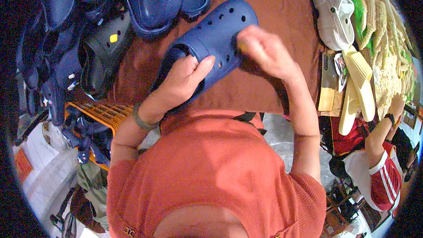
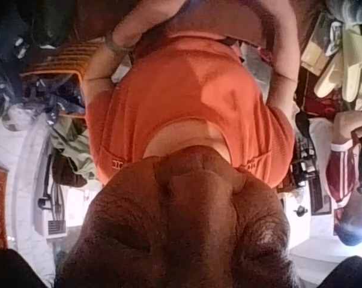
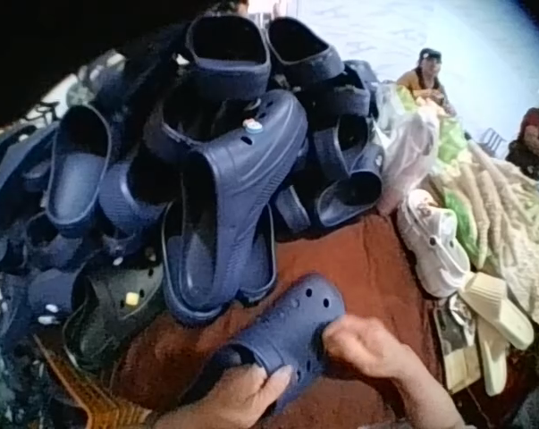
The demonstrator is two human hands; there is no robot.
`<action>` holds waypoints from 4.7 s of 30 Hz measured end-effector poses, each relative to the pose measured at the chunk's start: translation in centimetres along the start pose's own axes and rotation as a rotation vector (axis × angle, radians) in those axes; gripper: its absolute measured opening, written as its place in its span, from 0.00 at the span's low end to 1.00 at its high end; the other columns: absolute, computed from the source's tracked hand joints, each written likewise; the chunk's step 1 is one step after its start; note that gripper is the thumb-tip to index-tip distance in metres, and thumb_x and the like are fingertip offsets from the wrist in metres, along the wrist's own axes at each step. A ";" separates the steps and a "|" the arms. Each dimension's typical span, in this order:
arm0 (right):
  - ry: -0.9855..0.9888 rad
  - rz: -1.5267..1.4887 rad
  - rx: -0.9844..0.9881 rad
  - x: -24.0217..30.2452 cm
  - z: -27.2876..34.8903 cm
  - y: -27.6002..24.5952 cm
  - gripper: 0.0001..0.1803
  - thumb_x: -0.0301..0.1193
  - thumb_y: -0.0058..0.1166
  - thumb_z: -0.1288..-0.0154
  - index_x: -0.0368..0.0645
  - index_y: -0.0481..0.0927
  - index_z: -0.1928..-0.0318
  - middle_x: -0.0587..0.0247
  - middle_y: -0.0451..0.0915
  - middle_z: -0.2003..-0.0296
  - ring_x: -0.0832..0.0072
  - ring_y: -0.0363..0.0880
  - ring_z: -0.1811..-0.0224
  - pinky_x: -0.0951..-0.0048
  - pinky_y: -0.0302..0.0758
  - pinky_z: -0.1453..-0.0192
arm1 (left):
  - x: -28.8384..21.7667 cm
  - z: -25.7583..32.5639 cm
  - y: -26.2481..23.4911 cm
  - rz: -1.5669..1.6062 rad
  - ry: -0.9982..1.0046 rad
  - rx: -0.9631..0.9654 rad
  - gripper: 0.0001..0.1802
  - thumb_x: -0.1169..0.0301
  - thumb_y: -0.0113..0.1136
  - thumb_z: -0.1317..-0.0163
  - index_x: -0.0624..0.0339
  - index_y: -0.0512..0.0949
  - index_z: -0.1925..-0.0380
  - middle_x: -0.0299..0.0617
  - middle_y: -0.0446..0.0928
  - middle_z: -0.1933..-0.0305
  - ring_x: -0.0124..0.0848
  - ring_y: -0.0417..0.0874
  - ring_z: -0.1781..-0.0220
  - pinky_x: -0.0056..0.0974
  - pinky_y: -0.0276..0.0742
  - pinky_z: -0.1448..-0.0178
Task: Attaching decorative charms and labels to rubber clogs.
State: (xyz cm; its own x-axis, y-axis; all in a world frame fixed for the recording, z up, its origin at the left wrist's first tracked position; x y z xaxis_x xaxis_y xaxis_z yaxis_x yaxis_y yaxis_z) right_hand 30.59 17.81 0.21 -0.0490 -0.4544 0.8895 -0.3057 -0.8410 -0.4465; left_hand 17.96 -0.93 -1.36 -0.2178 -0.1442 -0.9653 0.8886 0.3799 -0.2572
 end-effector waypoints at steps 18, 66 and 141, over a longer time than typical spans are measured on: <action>-0.149 0.670 -0.442 -4.1 0.5 -6.0 0.16 0.36 0.50 0.33 0.34 0.78 0.55 0.56 0.82 0.65 0.68 0.80 0.60 0.72 0.74 0.55 | -2.5 0.6 -2.7 0.451 -0.332 0.077 0.23 0.61 0.54 0.33 0.67 0.71 0.46 0.40 0.77 0.51 0.28 0.77 0.52 0.34 0.73 0.46; 0.455 -0.591 -0.362 1.3 1.8 1.0 0.36 0.24 0.66 0.48 0.36 0.64 0.39 0.56 0.73 0.48 0.68 0.72 0.45 0.66 0.69 0.40 | -2.4 2.1 0.6 0.513 -0.190 0.147 0.17 0.72 0.52 0.33 0.68 0.71 0.46 0.44 0.75 0.47 0.32 0.76 0.45 0.36 0.69 0.40; 0.367 0.764 -0.521 0.6 7.1 -4.0 0.14 0.22 0.55 0.54 0.35 0.69 0.64 0.47 0.75 0.67 0.50 0.76 0.60 0.56 0.74 0.56 | -3.5 0.9 1.2 0.607 -0.397 0.003 0.20 0.72 0.59 0.40 0.68 0.72 0.48 0.49 0.77 0.50 0.39 0.80 0.51 0.43 0.74 0.44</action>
State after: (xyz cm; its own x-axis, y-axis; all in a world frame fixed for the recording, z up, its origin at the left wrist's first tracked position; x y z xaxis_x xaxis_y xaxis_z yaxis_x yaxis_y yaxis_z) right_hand 38.55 18.81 1.78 -0.6715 -0.6268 0.3953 -0.4445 -0.0862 -0.8916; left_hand 20.18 -0.77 1.72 0.4769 -0.2298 -0.8484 0.8073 0.4961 0.3195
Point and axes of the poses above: each hand's wrist, its own z-axis away from the middle knuckle, its own y-axis out of the palm, x = y × z, the point moved 1 cm from there along -z, towards the middle knuckle
